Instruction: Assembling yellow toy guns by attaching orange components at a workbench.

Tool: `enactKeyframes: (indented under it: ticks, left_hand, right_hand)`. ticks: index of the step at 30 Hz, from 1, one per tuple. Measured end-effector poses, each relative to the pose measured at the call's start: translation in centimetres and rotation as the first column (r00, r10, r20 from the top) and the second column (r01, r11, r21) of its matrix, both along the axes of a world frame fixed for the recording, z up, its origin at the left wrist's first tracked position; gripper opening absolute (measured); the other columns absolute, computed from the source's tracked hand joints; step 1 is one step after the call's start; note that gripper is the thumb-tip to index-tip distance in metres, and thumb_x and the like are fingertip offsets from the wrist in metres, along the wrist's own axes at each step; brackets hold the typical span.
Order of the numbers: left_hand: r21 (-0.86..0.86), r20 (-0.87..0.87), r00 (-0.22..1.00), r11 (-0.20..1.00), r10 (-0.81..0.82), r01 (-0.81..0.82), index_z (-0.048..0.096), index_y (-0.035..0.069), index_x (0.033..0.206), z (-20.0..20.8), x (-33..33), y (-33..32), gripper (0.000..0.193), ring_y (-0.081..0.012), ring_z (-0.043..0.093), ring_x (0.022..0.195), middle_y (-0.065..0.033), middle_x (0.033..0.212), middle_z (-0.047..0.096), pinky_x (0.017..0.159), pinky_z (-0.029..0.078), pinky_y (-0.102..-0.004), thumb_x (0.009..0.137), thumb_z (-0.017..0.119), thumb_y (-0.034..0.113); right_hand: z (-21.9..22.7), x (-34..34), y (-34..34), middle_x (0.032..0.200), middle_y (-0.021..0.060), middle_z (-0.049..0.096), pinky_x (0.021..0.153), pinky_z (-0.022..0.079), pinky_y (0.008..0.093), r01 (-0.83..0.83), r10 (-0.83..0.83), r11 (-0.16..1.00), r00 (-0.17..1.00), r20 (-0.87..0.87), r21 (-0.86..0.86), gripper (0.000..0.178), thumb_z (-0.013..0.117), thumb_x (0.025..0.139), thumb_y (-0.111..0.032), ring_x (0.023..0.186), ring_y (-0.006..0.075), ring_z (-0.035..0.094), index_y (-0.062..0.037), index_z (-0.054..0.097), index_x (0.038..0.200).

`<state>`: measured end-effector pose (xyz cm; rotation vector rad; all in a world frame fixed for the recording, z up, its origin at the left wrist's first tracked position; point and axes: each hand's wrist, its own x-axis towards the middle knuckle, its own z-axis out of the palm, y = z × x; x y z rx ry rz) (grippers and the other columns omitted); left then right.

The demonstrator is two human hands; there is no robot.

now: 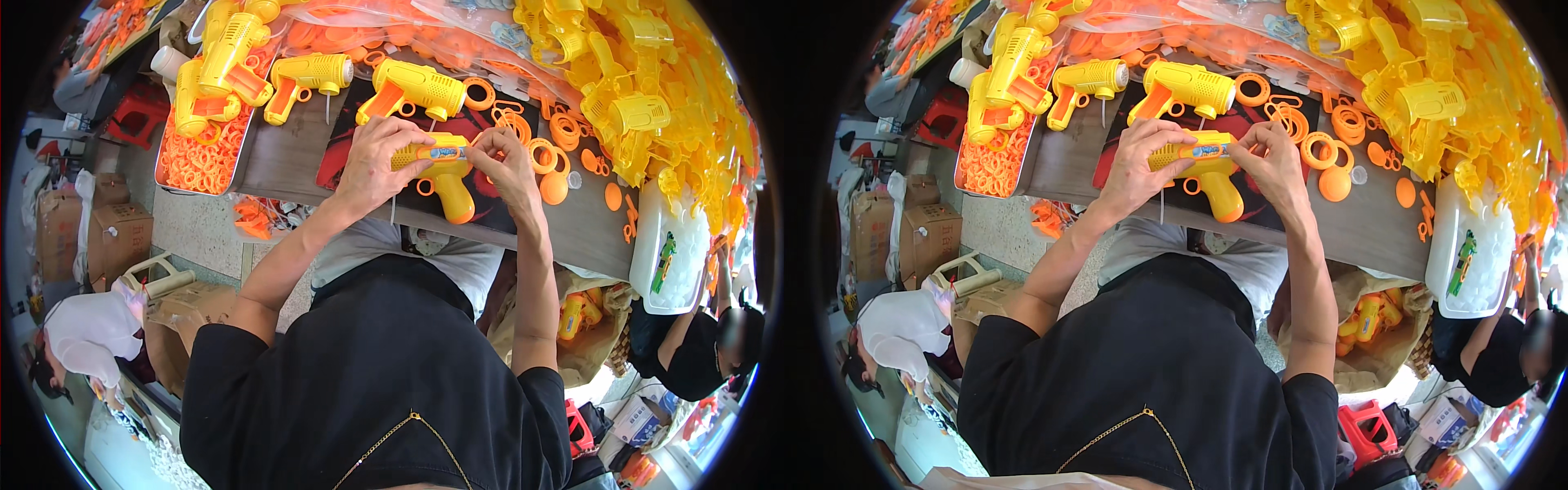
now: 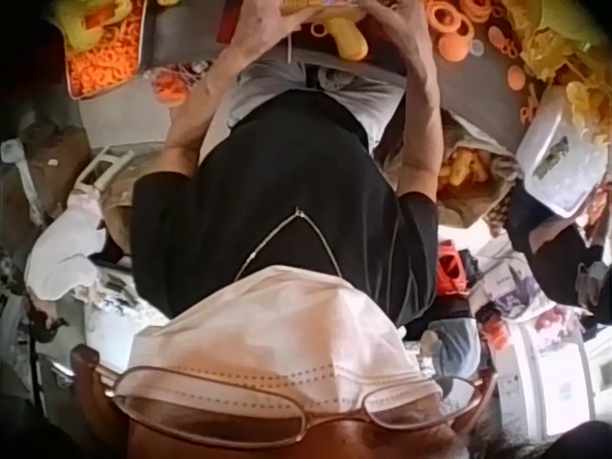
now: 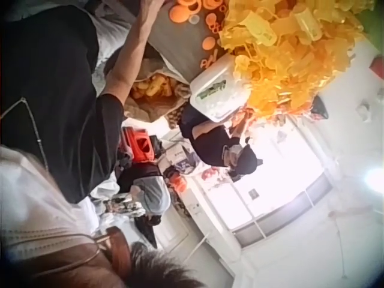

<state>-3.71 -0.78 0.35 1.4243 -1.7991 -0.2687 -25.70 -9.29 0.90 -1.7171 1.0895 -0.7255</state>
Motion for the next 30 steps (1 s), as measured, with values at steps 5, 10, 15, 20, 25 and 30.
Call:
enactKeyframes:
  ticks: [5,10,15,20,25,30]
  left_hand:
    - [-0.001,-0.002,1.0,1.0,0.003,-0.003,0.074,0.015,0.098,-0.4,0.0,0.1,0.022,-0.0212,0.057,0.101,0.0004,0.106,0.064,0.091,0.041,-0.0379,0.077,0.082,0.018]
    - [-0.029,0.052,0.997,0.998,0.058,-0.057,0.075,0.014,0.1,-0.9,-0.3,0.4,0.024,-0.022,0.057,0.103,-0.0013,0.107,0.063,0.092,0.043,-0.039,0.077,0.082,0.018]
    - [-0.005,-0.066,0.997,0.999,0.047,-0.048,0.075,0.012,0.104,-1.1,-0.1,0.6,0.028,-0.0234,0.057,0.105,-0.0026,0.109,0.063,0.093,0.046,-0.0385,0.077,0.082,0.015]
    - [-0.016,-0.085,0.996,0.999,0.04,-0.042,0.075,0.011,0.103,-1.3,-0.2,0.3,0.027,-0.024,0.057,0.104,-0.003,0.108,0.062,0.092,0.046,-0.0392,0.078,0.082,0.017]
    - [-0.006,-0.078,0.996,0.999,0.036,-0.036,0.075,0.013,0.107,-1.3,-0.4,0.5,0.031,-0.0238,0.057,0.104,-0.0028,0.111,0.064,0.092,0.047,-0.0375,0.077,0.082,0.012]
    - [-0.047,-0.07,0.997,0.998,0.043,-0.046,0.074,0.016,0.102,-1.2,-0.5,0.6,0.026,-0.0233,0.056,0.104,-0.0004,0.107,0.062,0.092,0.044,-0.04,0.077,0.081,0.017]
  right_hand:
    - [0.5,0.3,-0.4,0.087,0.0013,0.053,0.068,0.038,0.0252,-0.047,0.047,0.996,0.999,-0.002,0.077,0.021,0.076,0.082,-0.02,0.08,0.0094,0.047,-0.0013,0.066,0.08]
    - [1.8,0.5,0.2,0.093,0.0039,0.055,0.071,0.042,0.0264,-0.107,0.094,0.989,0.987,-0.132,-0.099,0.014,0.076,0.083,-0.014,0.083,0.0127,0.051,-0.0036,0.068,0.087]
    - [1.8,0.2,1.2,0.125,0.0108,0.055,0.094,0.045,0.0399,-0.347,0.195,0.728,0.932,-0.306,-0.591,0.031,0.073,0.079,-0.002,0.11,0.027,0.054,-0.0124,0.073,0.109]
    - [1.2,1.3,2.6,0.133,0.0103,0.055,0.1,0.042,0.0424,-0.429,0.181,0.617,0.893,-0.412,-0.66,0.037,0.068,0.085,-0.004,0.121,0.0288,0.053,-0.013,0.07,0.121]
    - [1.3,1.0,0.7,0.125,0.0055,0.061,0.091,0.046,0.0271,-0.119,0.11,0.989,0.989,0.095,0.091,0.036,0.059,0.1,-0.023,0.112,0.0133,0.057,-0.003,0.061,0.131]
    - [1.6,0.8,-1.2,0.117,0.0028,0.065,0.09,0.045,0.0251,-0.251,0.271,0.919,0.962,-0.025,0.306,0.048,0.066,0.096,-0.033,0.107,0.0112,0.058,-0.004,0.059,0.134]
